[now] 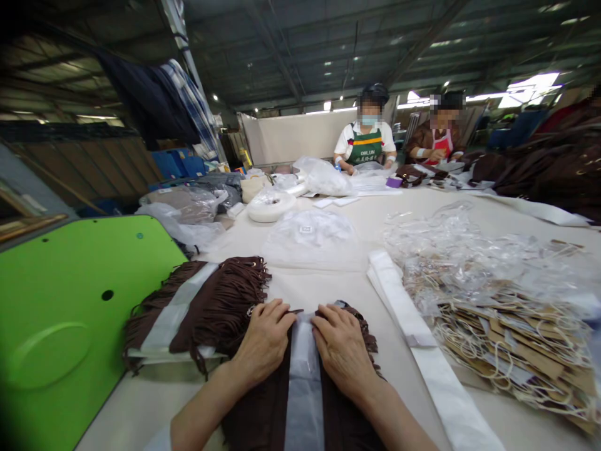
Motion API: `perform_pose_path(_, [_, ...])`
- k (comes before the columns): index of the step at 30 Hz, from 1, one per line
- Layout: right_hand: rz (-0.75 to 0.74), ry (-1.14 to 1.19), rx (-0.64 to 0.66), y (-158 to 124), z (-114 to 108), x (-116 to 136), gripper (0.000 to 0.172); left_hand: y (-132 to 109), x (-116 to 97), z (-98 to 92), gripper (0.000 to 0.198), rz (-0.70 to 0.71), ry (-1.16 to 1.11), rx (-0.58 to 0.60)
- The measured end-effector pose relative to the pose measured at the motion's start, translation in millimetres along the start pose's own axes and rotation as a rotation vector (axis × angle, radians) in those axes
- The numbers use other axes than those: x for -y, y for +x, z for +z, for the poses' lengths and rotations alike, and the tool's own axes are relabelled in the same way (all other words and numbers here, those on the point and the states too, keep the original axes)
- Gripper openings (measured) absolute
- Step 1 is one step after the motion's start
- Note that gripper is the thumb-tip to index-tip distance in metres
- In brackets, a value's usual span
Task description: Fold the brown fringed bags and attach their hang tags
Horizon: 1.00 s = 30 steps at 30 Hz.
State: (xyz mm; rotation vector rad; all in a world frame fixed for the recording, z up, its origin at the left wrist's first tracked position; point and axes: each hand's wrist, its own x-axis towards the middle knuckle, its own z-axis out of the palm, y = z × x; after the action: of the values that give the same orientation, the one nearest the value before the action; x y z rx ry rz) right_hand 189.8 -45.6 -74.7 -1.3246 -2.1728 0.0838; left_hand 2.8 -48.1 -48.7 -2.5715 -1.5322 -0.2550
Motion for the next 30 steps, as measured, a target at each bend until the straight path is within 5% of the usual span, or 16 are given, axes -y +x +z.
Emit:
perform_pose_path(6, [0.052, -0.12, 0.043, 1, -10, -14, 0.026, -1, 19, -31.2, 0.019, 0.039, 0.182, 0.068])
perform_pose_path(11, [0.188, -0.078, 0.039, -3, -26, -37, 0.027, -15, 20, -45.8, 0.022, -0.082, 0.276, 0.074])
perform_pose_path(17, [0.066, -0.011, 0.149, 6, -26, -30, 0.03, -8, 8, -25.8, 0.027, 0.176, 0.149, -0.013])
perform_pose_path(24, [0.126, -0.079, 0.198, -15, -44, -58, 0.025, -38, 23, -10.2, 0.029, 0.157, 0.216, -0.033])
perform_pose_path(27, [0.17, -0.089, 0.168, -10, -55, -57, 0.026, -66, 24, -14.5, 0.037, 0.083, 0.146, -0.208])
perform_pose_path(30, [0.103, 0.009, 0.23, 13, -56, -38, 0.026, -106, 12, -24.5, 0.02, -0.23, -0.373, -0.181])
